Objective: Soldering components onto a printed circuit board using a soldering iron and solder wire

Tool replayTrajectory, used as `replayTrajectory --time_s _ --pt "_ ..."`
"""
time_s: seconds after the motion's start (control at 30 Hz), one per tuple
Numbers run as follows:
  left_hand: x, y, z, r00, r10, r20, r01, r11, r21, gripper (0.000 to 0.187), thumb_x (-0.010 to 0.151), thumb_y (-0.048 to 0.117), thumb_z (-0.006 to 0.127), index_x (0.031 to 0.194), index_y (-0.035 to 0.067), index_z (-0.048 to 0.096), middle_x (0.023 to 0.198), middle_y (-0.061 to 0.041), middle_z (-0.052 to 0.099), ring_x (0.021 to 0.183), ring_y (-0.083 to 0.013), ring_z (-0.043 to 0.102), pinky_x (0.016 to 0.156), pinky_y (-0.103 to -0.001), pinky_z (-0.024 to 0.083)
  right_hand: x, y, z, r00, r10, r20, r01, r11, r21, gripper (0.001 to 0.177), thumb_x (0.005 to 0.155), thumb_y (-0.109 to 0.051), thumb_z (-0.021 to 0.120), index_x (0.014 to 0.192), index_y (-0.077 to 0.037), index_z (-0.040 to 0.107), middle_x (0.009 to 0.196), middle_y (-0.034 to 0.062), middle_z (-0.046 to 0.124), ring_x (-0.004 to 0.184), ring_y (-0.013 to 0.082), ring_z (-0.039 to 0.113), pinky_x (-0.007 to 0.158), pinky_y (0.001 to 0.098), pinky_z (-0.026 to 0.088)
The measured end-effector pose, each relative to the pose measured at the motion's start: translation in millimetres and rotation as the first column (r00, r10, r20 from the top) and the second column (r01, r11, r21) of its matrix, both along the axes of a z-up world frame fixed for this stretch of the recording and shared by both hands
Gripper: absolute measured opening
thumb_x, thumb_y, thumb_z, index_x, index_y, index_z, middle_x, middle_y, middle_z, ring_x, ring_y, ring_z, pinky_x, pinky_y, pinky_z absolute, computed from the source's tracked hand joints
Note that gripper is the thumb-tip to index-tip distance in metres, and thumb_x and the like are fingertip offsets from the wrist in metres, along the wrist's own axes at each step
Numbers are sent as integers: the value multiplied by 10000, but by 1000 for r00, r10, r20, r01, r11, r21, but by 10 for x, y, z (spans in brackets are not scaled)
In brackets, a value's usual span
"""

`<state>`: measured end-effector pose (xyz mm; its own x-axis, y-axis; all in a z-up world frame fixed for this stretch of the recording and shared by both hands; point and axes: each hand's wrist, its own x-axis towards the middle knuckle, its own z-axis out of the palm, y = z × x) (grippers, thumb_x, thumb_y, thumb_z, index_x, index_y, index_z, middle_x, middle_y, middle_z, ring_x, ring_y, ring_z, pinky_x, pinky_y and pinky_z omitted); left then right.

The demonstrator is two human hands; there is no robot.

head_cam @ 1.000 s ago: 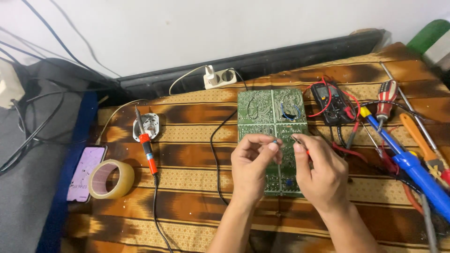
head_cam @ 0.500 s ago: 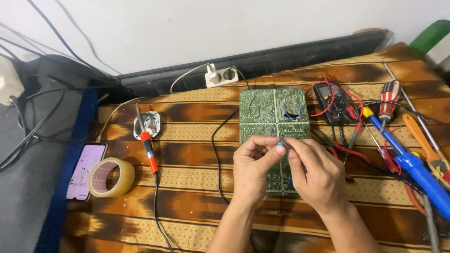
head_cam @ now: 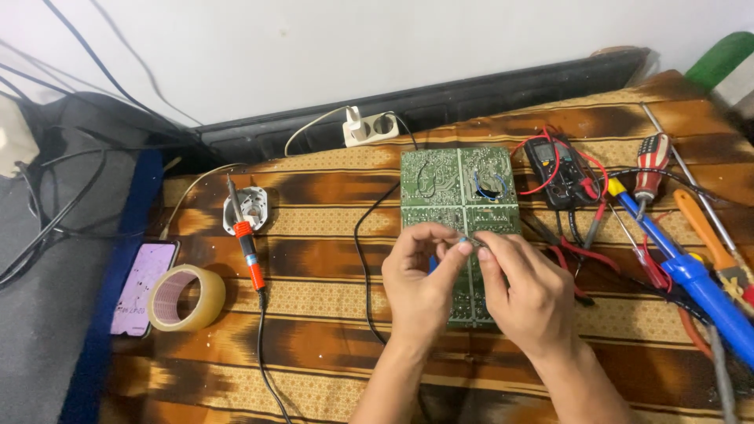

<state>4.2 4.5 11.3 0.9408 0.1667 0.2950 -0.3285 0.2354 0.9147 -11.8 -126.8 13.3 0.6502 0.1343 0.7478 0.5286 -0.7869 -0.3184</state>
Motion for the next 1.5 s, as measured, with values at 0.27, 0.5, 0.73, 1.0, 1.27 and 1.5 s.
replayTrajectory --time_s 0.27,0.5,0.73,1.0,1.27,1.5 --pt "-27 35 37 978 2 211 -26 993 114 126 886 50 785 923 76 668 885 -86 716 808 -163 699 745 -259 566 62 -375 -59 978 -204 -35 207 970 126 140 1057 8 657 1158 69 734 1071 181 765 909 307 729 818 417 575" --pt "-3 29 2 982 5 190 -30 991 127 121 875 32 792 912 68 682 900 -108 734 872 -185 729 813 -269 572 -22 -112 56 996 60 59 -64 996 66 176 1005 -8 605 1132 79 689 1087 199 751 926 314 745 865 396 591" --pt "-12 0 -24 995 -48 87 51 998 -28 198 846 10 801 849 86 618 871 -107 726 833 -162 707 766 -261 578 5 -90 48 996 86 -19 -85 995 51 194 1002 -2 580 1170 42 667 1058 165 738 901 306 725 842 402 575" --pt "11 57 -30 998 -31 -48 34 998 57 99 868 80 804 946 46 754 783 -25 702 693 -80 587 621 -224 515 -11 -95 87 993 113 39 -115 993 35 192 1019 -30 577 1158 74 658 1053 188 736 881 316 725 841 405 578" --pt "-10 39 14 997 15 80 -32 976 215 209 895 98 786 1072 77 678 911 -55 749 805 -98 664 742 -227 550 22 -88 43 996 92 -3 -92 996 -5 208 1029 -56 571 1180 46 672 1044 168 727 878 307 710 823 405 564" --pt "75 3 -57 962 88 259 -150 962 229 273 840 -56 776 1083 3 667 811 -132 770 565 -178 629 517 -309 508 30 -98 -4 989 -60 -138 79 988 136 207 1013 10 633 1193 39 731 821 202 700 571 248 640 517 326 548"
